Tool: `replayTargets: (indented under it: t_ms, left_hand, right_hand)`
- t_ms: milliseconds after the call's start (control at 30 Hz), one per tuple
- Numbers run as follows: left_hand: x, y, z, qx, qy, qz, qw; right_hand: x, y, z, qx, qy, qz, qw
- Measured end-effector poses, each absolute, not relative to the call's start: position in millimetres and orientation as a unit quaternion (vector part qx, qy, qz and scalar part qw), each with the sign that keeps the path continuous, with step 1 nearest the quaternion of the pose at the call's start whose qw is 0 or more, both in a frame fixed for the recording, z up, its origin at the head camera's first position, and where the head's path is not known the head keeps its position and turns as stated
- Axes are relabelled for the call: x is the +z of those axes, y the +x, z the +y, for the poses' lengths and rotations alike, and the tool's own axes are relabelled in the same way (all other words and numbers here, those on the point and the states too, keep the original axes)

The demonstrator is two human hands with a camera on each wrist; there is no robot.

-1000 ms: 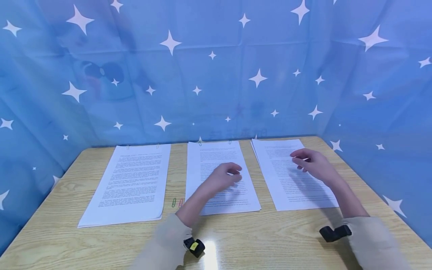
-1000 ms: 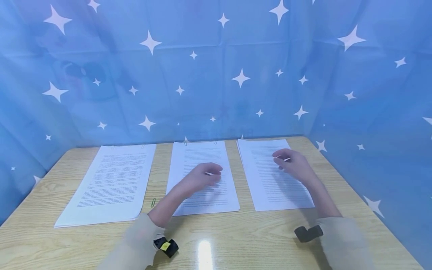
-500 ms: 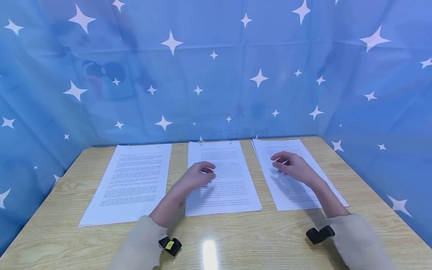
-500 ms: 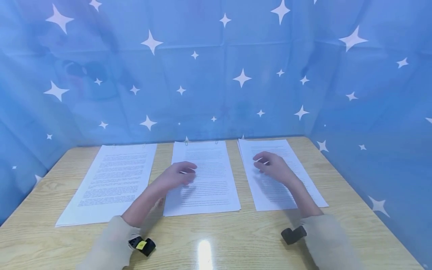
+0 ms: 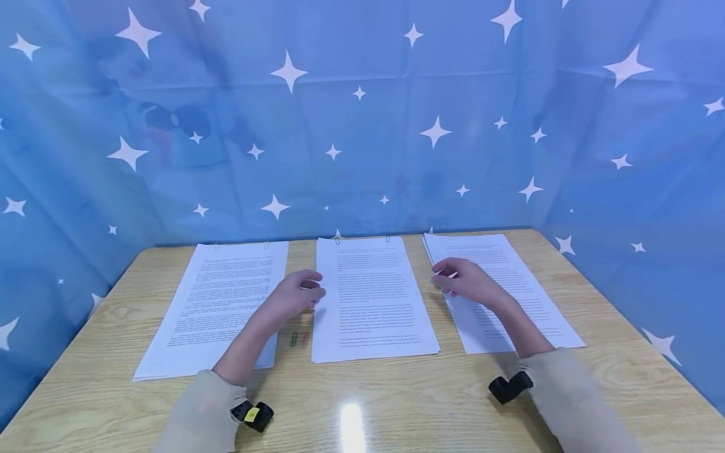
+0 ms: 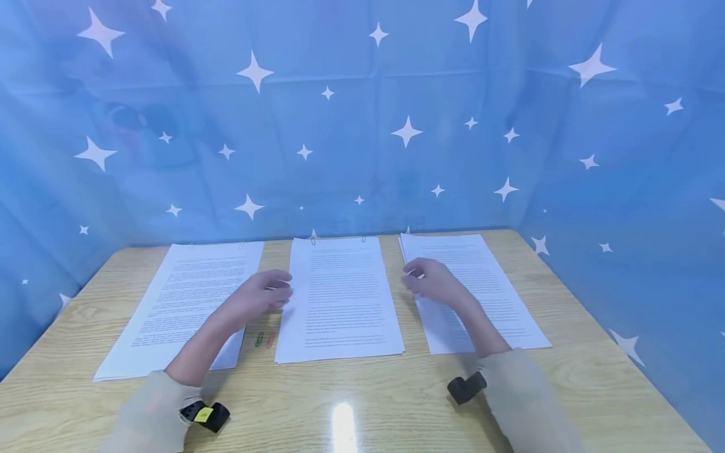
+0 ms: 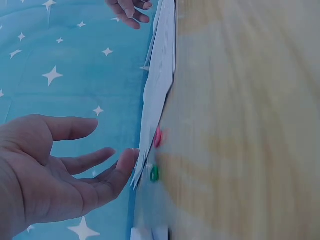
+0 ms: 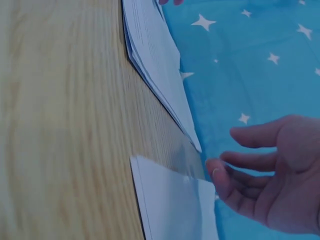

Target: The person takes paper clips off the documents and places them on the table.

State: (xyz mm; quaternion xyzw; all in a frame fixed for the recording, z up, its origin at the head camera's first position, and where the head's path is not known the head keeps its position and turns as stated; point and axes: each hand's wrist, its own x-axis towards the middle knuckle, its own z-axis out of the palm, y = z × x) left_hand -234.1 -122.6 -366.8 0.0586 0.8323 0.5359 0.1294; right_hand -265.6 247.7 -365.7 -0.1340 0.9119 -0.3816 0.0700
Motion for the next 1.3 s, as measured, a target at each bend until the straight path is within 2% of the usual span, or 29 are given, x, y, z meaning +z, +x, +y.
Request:
replayTargets:
  t_ms: [233, 367, 833, 1300]
  left_hand:
    - [-369, -236, -133, 0.563, 0.025, 0.816, 0.133]
    - [-369, -237, -134, 0.573, 0.005, 0.809, 0.131]
    - [-372, -239, -133, 0.573, 0.024, 0.797, 0.193]
    - [-372, -236, -124, 0.571, 0.022, 0.799, 0.187]
  right_hand:
    - [-370, -269, 235, -0.39, -0.126, 0.903, 0.126]
    - [-375, -270, 230, -0.407, -0.114, 0.896, 0.138]
    - [-377, -268, 227, -0.412, -0.093, 0.894, 0.147]
    - [-374, -264, 222, -0.434, -0.091, 0.887, 0.13]
